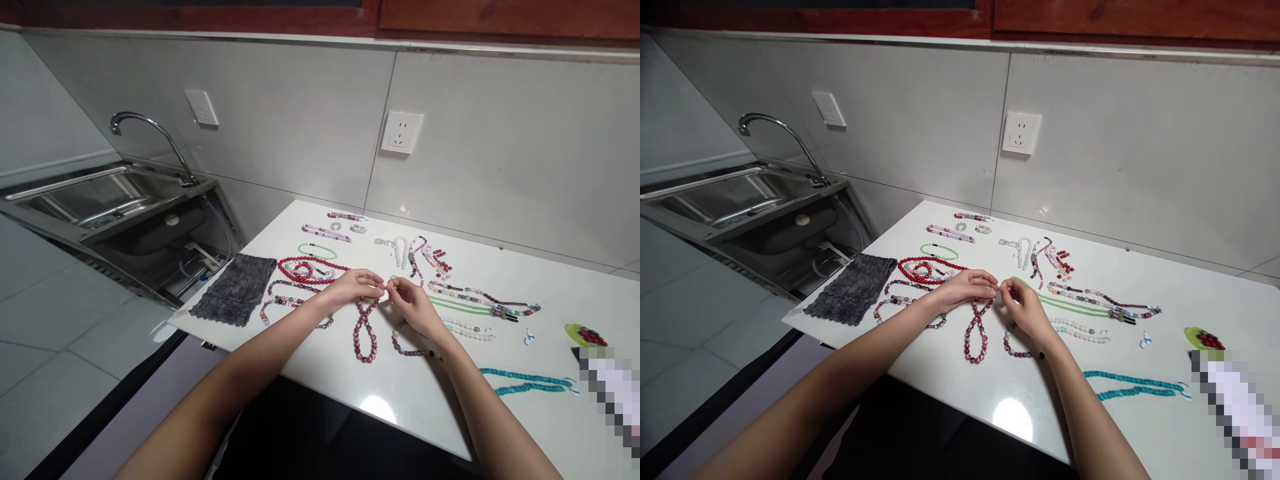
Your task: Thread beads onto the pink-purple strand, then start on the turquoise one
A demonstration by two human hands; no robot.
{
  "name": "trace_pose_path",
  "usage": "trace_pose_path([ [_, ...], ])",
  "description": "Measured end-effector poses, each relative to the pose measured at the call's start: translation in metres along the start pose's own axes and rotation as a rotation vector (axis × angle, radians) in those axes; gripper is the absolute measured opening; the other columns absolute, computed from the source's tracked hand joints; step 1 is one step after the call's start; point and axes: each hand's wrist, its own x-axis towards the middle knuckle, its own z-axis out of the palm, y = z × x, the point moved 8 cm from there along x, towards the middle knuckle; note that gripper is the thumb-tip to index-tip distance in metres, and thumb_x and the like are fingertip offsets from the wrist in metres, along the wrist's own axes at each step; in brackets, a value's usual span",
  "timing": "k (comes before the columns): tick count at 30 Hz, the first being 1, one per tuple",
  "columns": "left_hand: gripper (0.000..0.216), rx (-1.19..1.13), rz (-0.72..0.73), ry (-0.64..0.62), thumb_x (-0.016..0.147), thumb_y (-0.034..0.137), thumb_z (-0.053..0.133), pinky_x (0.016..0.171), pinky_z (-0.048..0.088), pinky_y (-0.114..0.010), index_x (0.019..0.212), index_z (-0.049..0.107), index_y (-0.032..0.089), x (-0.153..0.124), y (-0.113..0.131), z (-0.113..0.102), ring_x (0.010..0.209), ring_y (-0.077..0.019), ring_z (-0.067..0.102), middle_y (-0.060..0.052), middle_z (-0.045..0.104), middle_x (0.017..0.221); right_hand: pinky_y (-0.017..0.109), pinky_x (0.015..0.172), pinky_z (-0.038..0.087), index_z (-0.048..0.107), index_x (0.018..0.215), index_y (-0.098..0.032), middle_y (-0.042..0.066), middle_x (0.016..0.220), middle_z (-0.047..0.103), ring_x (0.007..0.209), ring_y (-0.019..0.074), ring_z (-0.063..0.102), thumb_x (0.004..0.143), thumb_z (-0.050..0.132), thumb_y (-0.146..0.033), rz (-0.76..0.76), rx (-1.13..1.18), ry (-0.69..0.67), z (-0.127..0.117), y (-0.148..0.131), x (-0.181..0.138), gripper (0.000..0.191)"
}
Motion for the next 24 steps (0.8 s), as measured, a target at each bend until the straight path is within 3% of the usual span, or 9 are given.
trace_pose_path([
  [2,0.045,0.06,0.066,0.032,0.062,0.026,0.083,0.076,0.05,-0.027,0.1,0.063,0.013,0.0,0.004,-0.001,0.085,-0.0152,0.065,-0.012,0.067,0.101,0.025,0.058,0.035,0.053,0.081,-0.019,0.0,0.071,0.051,0.062,0.0126,0.044,0.091,0.048,-0.047,0.042,0.035,0.004,-0.001,0.003,0.0,0.031],
  [7,0.036,0.272,0.208,0.16,0.068,0.027,0.078,0.082,0.05,-0.031,0.097,0.06,0.014,0.0,0.016,-0.001,0.086,-0.0155,0.065,-0.009,0.069,0.091,0.025,0.055,0.031,0.052,0.076,-0.019,-0.002,0.066,0.047,0.057,0.0112,0.039,0.088,0.051,-0.05,0.093,0.102,-0.001,0.0,0.005,0.0,0.034],
  [17,0.027,0.493,0.4,0.313,0.075,0.025,0.068,0.064,0.049,-0.021,0.097,0.053,0.018,-0.01,0.03,0.004,0.071,-0.0093,0.06,-0.004,0.066,0.087,0.025,0.059,0.034,0.055,0.076,-0.017,0.0,0.068,0.054,0.061,0.0122,0.045,0.089,0.051,-0.049,0.143,0.139,0.042,0.002,0.014,0.001,0.034],
  [24,0.024,0.627,0.467,0.346,0.076,0.022,0.064,0.067,0.049,-0.022,0.096,0.051,0.021,-0.018,0.042,0.011,0.069,-0.0089,0.058,-0.001,0.064,0.089,0.026,0.059,0.036,0.055,0.075,-0.017,0.002,0.067,0.056,0.062,0.0138,0.048,0.086,0.051,-0.057,0.173,0.154,0.101,0.0,0.014,-0.003,0.041],
])
